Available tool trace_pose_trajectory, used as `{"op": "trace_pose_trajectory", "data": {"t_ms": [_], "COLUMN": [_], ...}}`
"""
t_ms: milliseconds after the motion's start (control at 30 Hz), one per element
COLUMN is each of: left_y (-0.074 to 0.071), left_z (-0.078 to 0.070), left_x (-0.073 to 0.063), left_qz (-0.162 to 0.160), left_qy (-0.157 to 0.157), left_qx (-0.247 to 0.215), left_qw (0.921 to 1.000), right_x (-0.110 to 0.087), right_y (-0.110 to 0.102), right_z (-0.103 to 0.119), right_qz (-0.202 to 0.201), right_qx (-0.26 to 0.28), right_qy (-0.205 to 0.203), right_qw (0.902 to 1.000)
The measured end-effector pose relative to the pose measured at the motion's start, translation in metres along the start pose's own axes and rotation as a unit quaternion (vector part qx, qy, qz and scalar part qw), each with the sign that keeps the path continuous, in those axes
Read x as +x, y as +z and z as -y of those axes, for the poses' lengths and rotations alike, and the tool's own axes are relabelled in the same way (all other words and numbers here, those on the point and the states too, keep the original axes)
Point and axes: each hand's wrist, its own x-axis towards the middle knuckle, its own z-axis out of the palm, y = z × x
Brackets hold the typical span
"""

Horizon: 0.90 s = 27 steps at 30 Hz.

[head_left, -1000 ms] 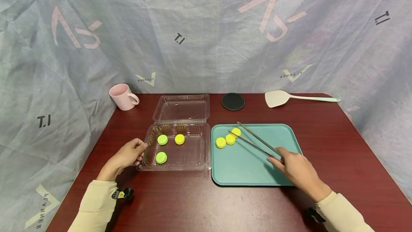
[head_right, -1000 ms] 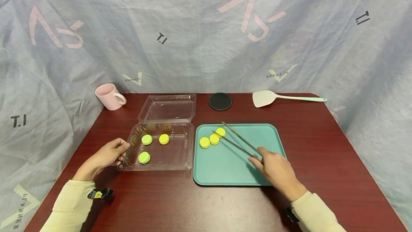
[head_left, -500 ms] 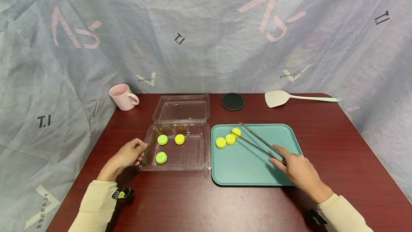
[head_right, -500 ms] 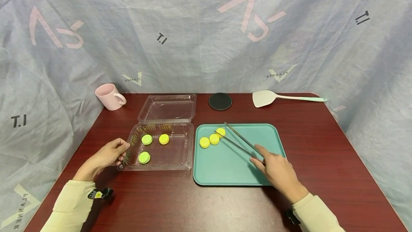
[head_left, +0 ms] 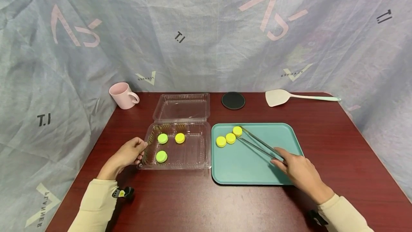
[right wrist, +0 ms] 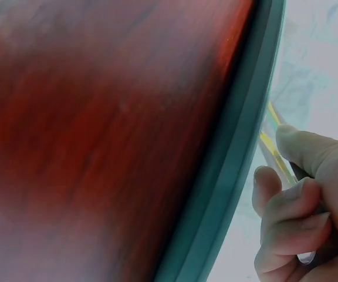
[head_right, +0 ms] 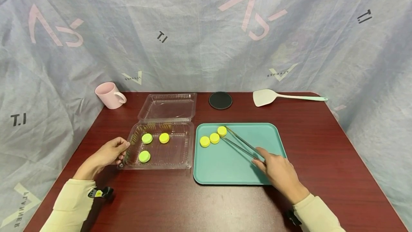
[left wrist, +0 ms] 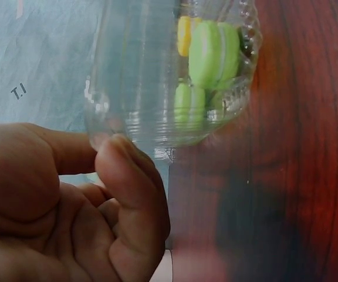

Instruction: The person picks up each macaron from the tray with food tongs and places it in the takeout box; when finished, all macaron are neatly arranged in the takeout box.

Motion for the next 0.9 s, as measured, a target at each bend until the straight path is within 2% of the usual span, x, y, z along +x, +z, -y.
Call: {"op": "trace_pose_trajectory", "data": {"t_ms": [200,467,700,900], "left_y": [0.001,0.001,0.003,0.003], "left_z": [-0.002,-0.003,-0.002,-0.003], "left_x": [0.0,-0.001,-0.002,-0.003], "left_qz": [0.001,-0.001,-0.003,-0.007], "left_qy": [0.001,-0.002,-0.003,-0.005], "left_qx": [0.0,0.006,0.006,0.005], "left_qw": [1.0,1.0,1.0,0.9999], "right_x": [0.002,0.006,0.009,0.016], "right_y": [-0.003,-0.006,-0.009,-0.011], "right_z": [0.001,0.002,0.002,0.006], "right_qz": [0.018,-0.009,-0.012,-0.025], "right_qx": [0.0,-0.005,0.006,0.015], "right_qy": [0.011,-0.001,0.006,-0.01], "right_qw": [0.9998,0.9999,0.9999,0.9995]}}
